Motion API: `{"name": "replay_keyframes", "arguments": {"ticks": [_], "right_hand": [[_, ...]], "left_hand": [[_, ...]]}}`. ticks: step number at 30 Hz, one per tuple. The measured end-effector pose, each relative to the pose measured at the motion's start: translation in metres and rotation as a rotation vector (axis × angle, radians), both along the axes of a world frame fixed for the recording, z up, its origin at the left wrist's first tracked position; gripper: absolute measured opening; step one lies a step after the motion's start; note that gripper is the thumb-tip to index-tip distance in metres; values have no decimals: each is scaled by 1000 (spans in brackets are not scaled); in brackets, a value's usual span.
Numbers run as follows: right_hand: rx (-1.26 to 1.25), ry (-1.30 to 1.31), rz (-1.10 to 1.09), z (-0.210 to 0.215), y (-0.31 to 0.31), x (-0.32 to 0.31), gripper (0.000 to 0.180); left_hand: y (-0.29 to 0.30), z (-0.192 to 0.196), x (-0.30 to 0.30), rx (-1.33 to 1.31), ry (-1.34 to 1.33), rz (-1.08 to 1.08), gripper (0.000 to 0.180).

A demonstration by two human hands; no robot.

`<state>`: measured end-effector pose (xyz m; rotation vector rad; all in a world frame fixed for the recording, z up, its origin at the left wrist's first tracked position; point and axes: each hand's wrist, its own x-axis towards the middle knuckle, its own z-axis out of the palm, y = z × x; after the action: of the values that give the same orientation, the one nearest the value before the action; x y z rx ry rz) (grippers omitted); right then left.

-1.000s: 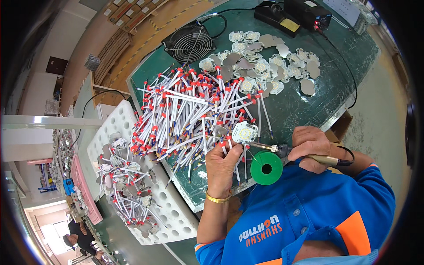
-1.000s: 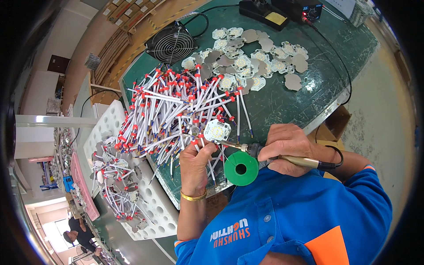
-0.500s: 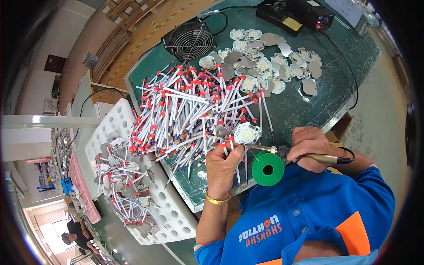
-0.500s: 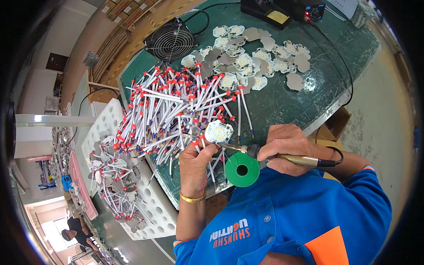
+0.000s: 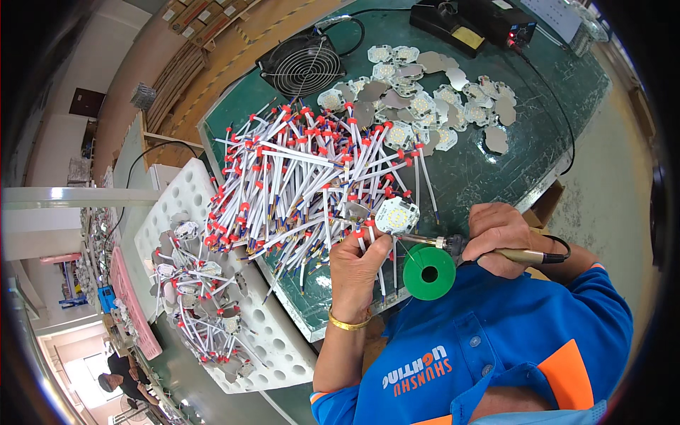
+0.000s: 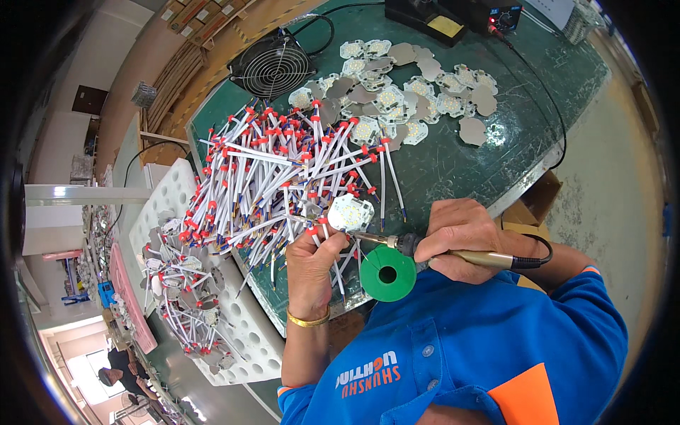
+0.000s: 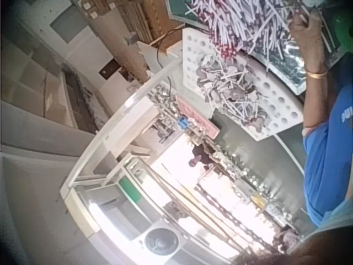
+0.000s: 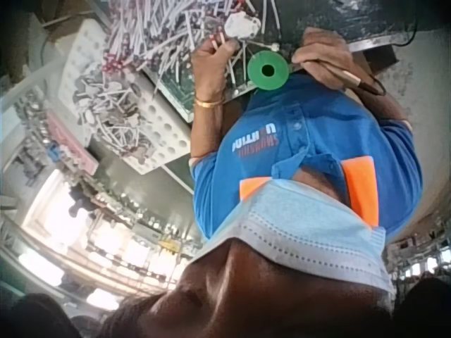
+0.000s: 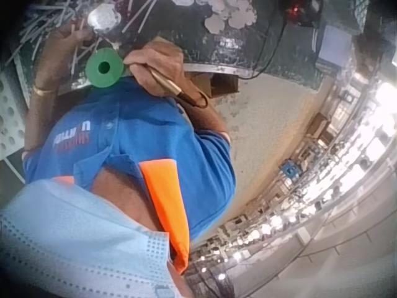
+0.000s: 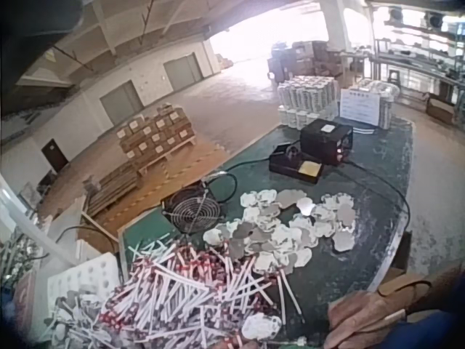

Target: The person solders wires onto LED circuit boards using a soldering iron and solder wire.

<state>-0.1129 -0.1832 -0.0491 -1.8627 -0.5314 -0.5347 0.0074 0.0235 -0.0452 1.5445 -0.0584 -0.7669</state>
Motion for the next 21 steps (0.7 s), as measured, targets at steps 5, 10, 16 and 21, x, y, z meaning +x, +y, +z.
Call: {"name": "replay_keyframes", "arguments": {"ticks": [5, 10, 16, 21], "right_hand": [[-10, 7, -16, 1, 1, 1, 18], [-124, -105, -56, -4, 4, 0, 23], [-251, -142, -29, -1, 3, 1, 25], [-139, -155, -27, -1, 0, 0, 24]], "left_hand": [[0, -3, -1, -25, 5, 1, 11], [0, -3, -1, -3, -6, 9, 11], [2, -4, 2, -11, 24, 3, 11], [0, -3, 2, -50, 45, 8, 11]]}}
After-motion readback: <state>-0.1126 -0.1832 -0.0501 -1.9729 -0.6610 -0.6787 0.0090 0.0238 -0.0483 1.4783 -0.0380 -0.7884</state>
